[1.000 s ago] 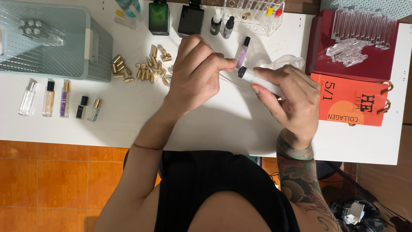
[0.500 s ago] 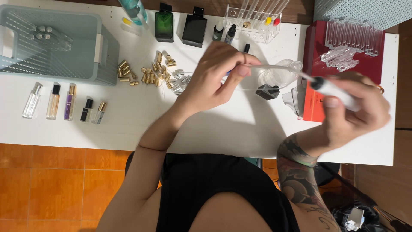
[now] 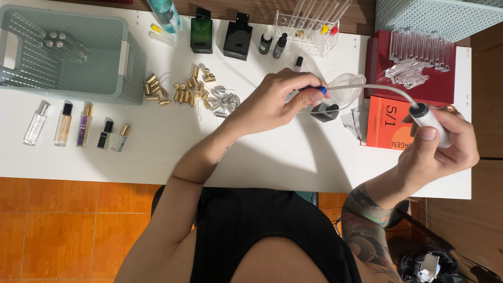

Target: Cleaning a perfume bottle and then decanting liquid into it using a syringe.

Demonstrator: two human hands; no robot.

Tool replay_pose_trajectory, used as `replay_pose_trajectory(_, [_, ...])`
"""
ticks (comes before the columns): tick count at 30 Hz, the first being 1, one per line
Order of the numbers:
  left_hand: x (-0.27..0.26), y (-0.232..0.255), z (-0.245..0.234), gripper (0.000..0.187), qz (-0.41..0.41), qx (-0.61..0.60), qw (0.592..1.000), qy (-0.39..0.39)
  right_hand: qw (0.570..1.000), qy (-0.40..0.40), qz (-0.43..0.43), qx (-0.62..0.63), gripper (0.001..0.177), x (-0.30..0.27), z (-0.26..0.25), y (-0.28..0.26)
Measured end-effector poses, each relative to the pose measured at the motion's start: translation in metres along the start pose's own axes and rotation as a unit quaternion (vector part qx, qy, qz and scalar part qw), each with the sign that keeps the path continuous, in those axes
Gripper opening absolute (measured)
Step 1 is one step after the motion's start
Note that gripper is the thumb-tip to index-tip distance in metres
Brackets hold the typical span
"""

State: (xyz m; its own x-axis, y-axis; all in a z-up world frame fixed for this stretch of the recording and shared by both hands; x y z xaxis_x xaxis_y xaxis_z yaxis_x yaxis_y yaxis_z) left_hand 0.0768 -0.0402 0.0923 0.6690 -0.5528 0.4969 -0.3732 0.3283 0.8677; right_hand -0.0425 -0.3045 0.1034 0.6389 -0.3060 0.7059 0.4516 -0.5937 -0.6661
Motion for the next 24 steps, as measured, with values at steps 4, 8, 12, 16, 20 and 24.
replay_pose_trajectory(4, [-0.003, 0.011, 0.006, 0.019, -0.009, 0.063, 0.998, -0.023, 0.998, 0.041, 0.006, 0.038, 0.056, -0.010, -0.008, 0.014])
replay_pose_trajectory(8, [-0.010, 0.017, 0.010, 0.032, -0.008, 0.136, 0.989, -0.062, 0.996, 0.052, 0.016, 0.066, 0.052, -0.017, -0.008, 0.024])
replay_pose_trajectory(12, [-0.020, 0.049, 0.022, 0.045, 0.168, 0.188, 0.967, -0.023, 0.992, 0.041, 0.028, 0.114, 0.049, -0.030, -0.003, 0.042])
replay_pose_trajectory(16, [-0.031, 0.058, 0.040, 0.039, 0.067, 0.185, 0.980, 0.034, 0.988, 0.047, 0.044, 0.141, 0.043, -0.042, 0.021, 0.044])
replay_pose_trajectory(20, [-0.020, 0.026, 0.065, 0.042, 0.064, 0.087, 0.993, 0.043, 0.980, 0.067, 0.077, 0.169, 0.036, -0.058, 0.057, 0.028])
replay_pose_trajectory(24, [-0.011, -0.006, 0.074, 0.038, 0.077, -0.042, 0.993, 0.075, 0.989, 0.044, 0.092, 0.110, 0.039, -0.072, 0.079, 0.014])
Point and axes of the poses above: each hand's wrist, its own x-axis towards the middle knuckle, its own z-axis out of the palm, y = z × x, the point moved 4 cm from there along x, towards the middle knuckle, and after that the axes turned 9 degrees about -x, right-handed, at the moved point
